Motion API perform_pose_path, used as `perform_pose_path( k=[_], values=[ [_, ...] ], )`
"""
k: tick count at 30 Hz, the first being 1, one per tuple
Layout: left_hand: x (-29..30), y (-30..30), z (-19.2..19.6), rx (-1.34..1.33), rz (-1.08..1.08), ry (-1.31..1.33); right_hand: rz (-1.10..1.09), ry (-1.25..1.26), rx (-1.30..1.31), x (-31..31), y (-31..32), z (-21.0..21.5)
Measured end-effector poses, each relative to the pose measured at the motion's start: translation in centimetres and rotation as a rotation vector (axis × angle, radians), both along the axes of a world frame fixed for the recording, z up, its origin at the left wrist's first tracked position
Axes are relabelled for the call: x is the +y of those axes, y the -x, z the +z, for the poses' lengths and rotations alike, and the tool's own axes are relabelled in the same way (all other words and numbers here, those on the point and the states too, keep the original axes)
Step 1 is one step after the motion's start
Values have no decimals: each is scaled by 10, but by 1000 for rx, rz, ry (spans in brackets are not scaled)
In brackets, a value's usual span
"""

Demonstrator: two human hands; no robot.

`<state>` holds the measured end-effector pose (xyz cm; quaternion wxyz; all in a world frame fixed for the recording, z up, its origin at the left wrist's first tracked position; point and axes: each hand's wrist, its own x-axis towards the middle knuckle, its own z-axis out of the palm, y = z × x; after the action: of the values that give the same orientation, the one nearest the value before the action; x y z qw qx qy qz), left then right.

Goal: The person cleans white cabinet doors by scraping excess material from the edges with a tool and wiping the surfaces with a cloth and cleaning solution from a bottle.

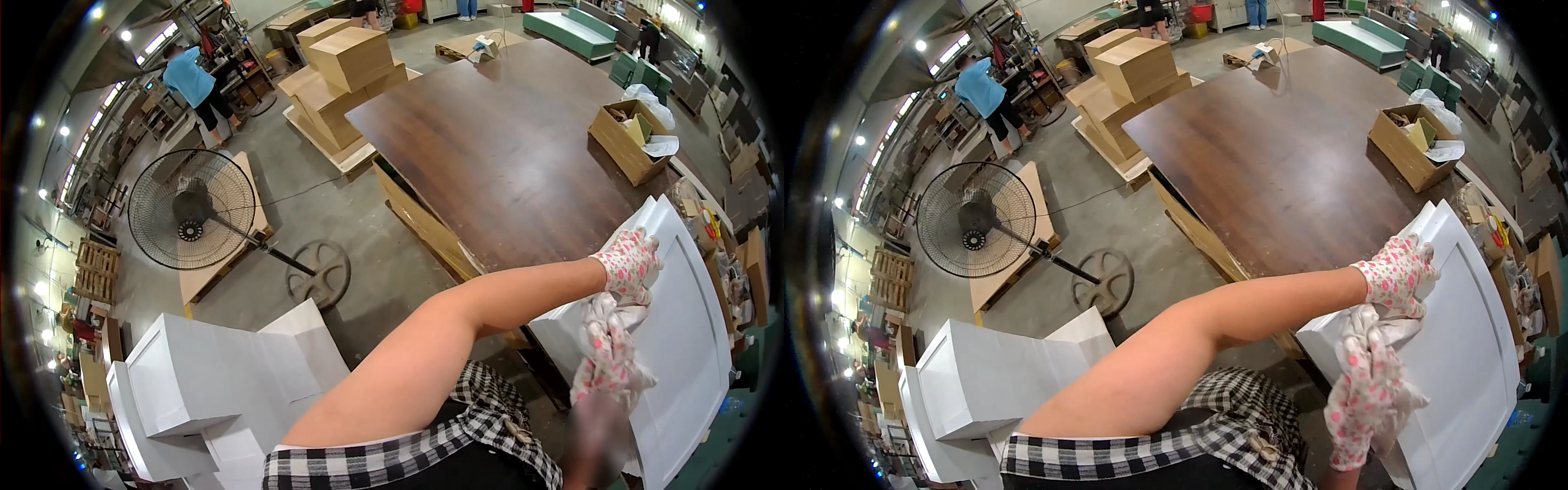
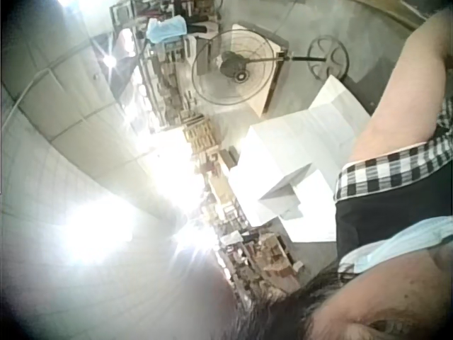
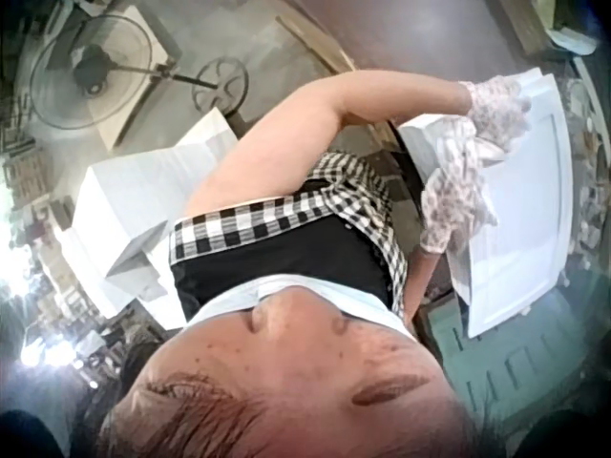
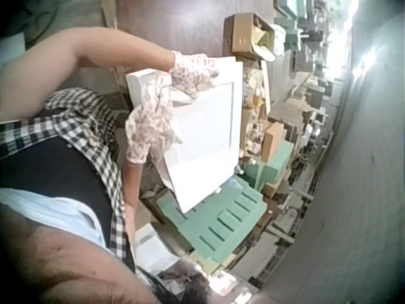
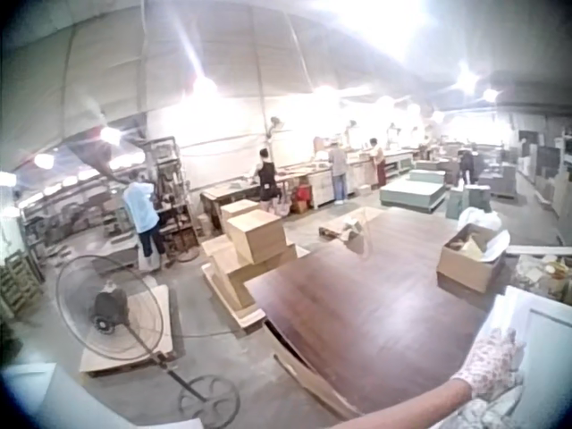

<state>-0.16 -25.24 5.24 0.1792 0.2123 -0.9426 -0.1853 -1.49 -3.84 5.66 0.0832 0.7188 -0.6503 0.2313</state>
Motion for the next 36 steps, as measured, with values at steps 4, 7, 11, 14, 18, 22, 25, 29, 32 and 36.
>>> perform_pose_path(
  k=[4, 7, 11, 14, 18, 22, 25, 29, 32, 36],
  values=[
    [-5, 6, -16, -18, -12, -122, -125, -42, -24, 25, 3, -8],
    [5, 6, -1, -17, 13, -205, -275, 58, -39, 72, 41, -16],
    [-15, 6, -34, 78, -39, -87, -598, 167, 53, 142, 104, -38],
    [-20, -4, -21, 24, -52, -182, -811, 202, 122, 189, 167, -51],
    [-20, 11, -21, 13, 5, -192, -1247, 223, 125, 264, 255, -56],
    [-10, 20, -19, 72, -32, -122, -1159, 578, -273, 294, 270, -35],
    [-16, 6, -21, 126, -37, -138, -1214, 415, -154, 280, 251, -49],
    [-14, 7, -16, 134, -19, -221, -1139, 677, -500, 301, 263, -64],
    [-25, 2, -18, 192, 20, -286, -1122, 660, -614, 287, 265, -61],
    [-49, -10, -26, 278, 56, -363, -1194, 418, -369, 242, 255, -39]
  ],
)
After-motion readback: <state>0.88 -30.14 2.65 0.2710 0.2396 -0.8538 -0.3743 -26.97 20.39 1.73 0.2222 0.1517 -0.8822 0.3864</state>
